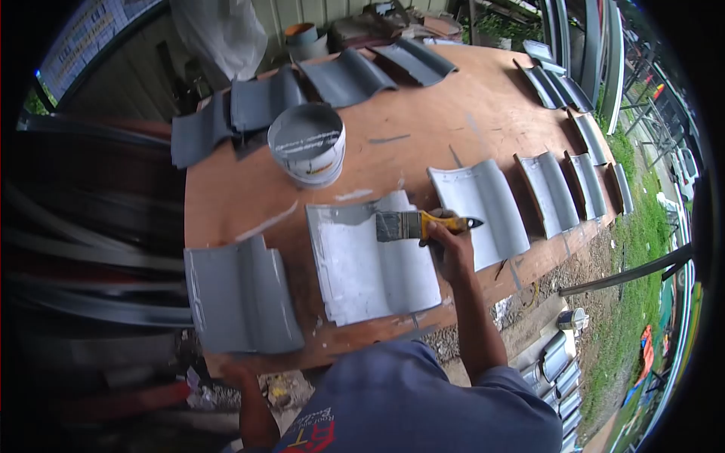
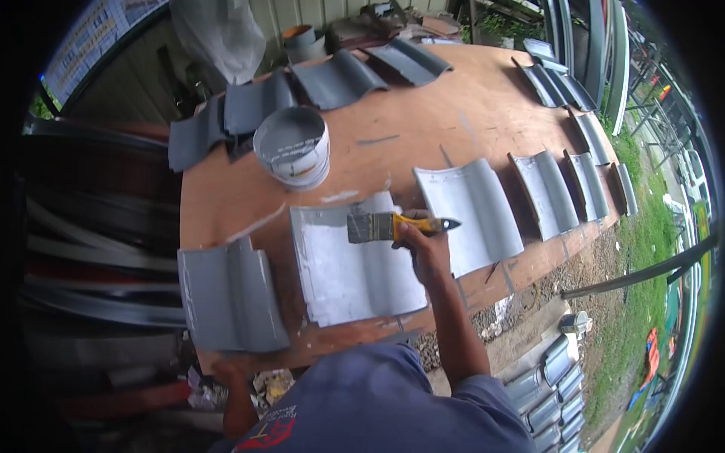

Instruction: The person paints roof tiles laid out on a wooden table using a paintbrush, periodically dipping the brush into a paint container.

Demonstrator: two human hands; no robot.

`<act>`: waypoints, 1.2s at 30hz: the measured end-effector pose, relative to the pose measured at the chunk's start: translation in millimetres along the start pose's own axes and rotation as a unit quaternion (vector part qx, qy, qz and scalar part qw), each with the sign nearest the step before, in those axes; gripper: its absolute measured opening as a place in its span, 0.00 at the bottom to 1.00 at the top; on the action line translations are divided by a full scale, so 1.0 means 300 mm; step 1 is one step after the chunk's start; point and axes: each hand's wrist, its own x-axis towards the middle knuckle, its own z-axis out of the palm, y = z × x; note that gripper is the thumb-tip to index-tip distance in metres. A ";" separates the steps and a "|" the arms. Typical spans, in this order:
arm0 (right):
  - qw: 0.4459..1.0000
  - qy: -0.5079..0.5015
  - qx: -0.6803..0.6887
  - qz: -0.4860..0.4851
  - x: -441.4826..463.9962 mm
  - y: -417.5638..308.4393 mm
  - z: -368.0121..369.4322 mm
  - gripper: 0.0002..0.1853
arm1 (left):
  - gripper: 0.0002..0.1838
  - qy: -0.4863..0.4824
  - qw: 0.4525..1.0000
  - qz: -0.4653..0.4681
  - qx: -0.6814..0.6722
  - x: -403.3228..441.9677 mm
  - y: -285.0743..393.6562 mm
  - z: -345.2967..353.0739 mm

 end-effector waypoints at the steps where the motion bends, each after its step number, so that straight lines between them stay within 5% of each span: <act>1: 0.989 0.030 -0.146 -0.024 0.005 -0.009 0.006 0.20 | 0.18 0.054 0.995 0.006 -0.089 0.023 -0.050 0.092; 3: 0.949 0.006 -0.305 -0.077 0.023 -0.010 0.016 0.19 | 0.20 -0.055 0.911 -0.228 -0.339 -0.007 0.035 -0.024; 6: 0.833 0.002 -0.533 -0.148 0.063 0.004 0.065 0.12 | 0.25 0.009 0.954 -0.224 -0.197 -0.004 0.055 -0.021; 9: 0.800 -0.030 -0.579 -0.156 0.120 0.056 0.068 0.11 | 0.34 0.010 0.877 -0.349 -0.329 -0.020 0.121 -0.111; 12: 0.788 -0.036 -0.594 -0.155 0.170 0.063 0.097 0.10 | 0.36 0.017 0.915 -0.317 -0.249 -0.027 0.118 -0.109; 18: 0.742 -0.100 -0.607 -0.266 0.311 0.127 0.122 0.09 | 0.39 0.016 0.878 -0.380 -0.291 -0.045 0.159 -0.176; 22: 0.764 -0.248 -0.570 -0.176 0.312 0.175 0.183 0.14 | 0.40 -0.021 0.859 -0.396 -0.325 -0.055 0.193 -0.245; 26: 0.814 -0.250 -0.512 -0.109 0.278 0.257 0.215 0.14 | 0.40 -0.027 0.860 -0.402 -0.314 -0.057 0.220 -0.272; 28: 0.909 -0.161 -0.382 -0.041 0.267 0.361 0.178 0.14 | 0.41 -0.021 0.852 -0.408 -0.328 -0.068 0.224 -0.282; 32: 0.848 -0.222 -0.453 -0.164 0.123 0.452 0.146 0.14 | 0.43 -0.033 0.850 -0.407 -0.331 -0.068 0.238 -0.292; 36: 0.827 -0.294 -0.459 -0.138 -0.047 0.417 0.084 0.14 | 0.43 -0.031 0.860 -0.403 -0.312 -0.062 0.195 -0.239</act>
